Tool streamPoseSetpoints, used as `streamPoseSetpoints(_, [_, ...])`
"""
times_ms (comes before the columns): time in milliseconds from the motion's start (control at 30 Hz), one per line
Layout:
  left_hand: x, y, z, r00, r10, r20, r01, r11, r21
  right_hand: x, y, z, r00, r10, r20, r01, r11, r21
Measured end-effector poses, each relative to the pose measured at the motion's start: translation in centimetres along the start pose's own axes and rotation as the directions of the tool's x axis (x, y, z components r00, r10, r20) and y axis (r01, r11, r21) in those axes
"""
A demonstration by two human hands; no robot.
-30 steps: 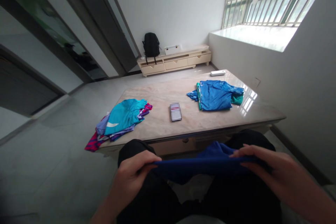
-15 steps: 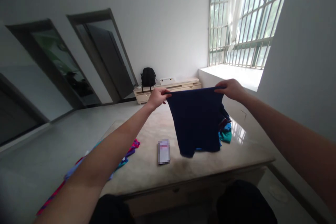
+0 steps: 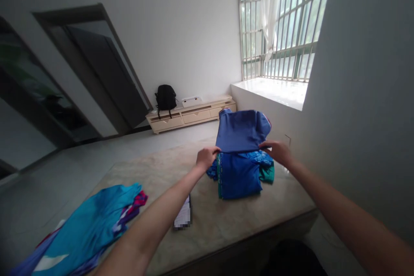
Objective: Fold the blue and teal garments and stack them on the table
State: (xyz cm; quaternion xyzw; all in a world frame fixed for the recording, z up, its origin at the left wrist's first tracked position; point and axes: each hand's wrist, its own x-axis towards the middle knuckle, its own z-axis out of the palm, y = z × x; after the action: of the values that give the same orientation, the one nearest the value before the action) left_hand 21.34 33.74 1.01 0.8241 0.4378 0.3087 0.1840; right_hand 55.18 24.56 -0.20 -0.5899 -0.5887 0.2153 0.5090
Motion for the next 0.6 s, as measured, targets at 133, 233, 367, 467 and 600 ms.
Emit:
streamPoseSetpoints(133, [-8.7,-3.3,6.9,0.969,-0.006,0.245,-0.029,0.990,0.138,-8.4,8.4,4.2,0.996,0.030,0.084,-0.014,0.983,-0.184])
streamPoseSetpoints(233, [-12.6,-4.9,9.9,0.940,0.019,0.340,-0.113,0.960,0.257,-11.9,12.1,5.8,0.996,0.028,0.090,-0.002,0.960,-0.281])
streamPoseSetpoints(367, [-14.3,-6.3,11.5,0.928,0.071,0.365,-0.221,0.895,0.388,-12.8,14.1,6.4,0.996,0.006,0.090,0.029,0.923,-0.385])
streamPoseSetpoints(467, [-15.0,-6.9,11.7,0.917,0.133,0.377,-0.304,0.843,0.444,-12.8,14.1,6.3,0.995,-0.014,0.099,0.059,0.887,-0.458])
streamPoseSetpoints(600, [-16.2,-6.8,12.1,0.906,0.195,0.375,-0.369,0.797,0.478,-13.5,12.7,6.5,0.994,-0.030,0.102,0.084,0.815,-0.574])
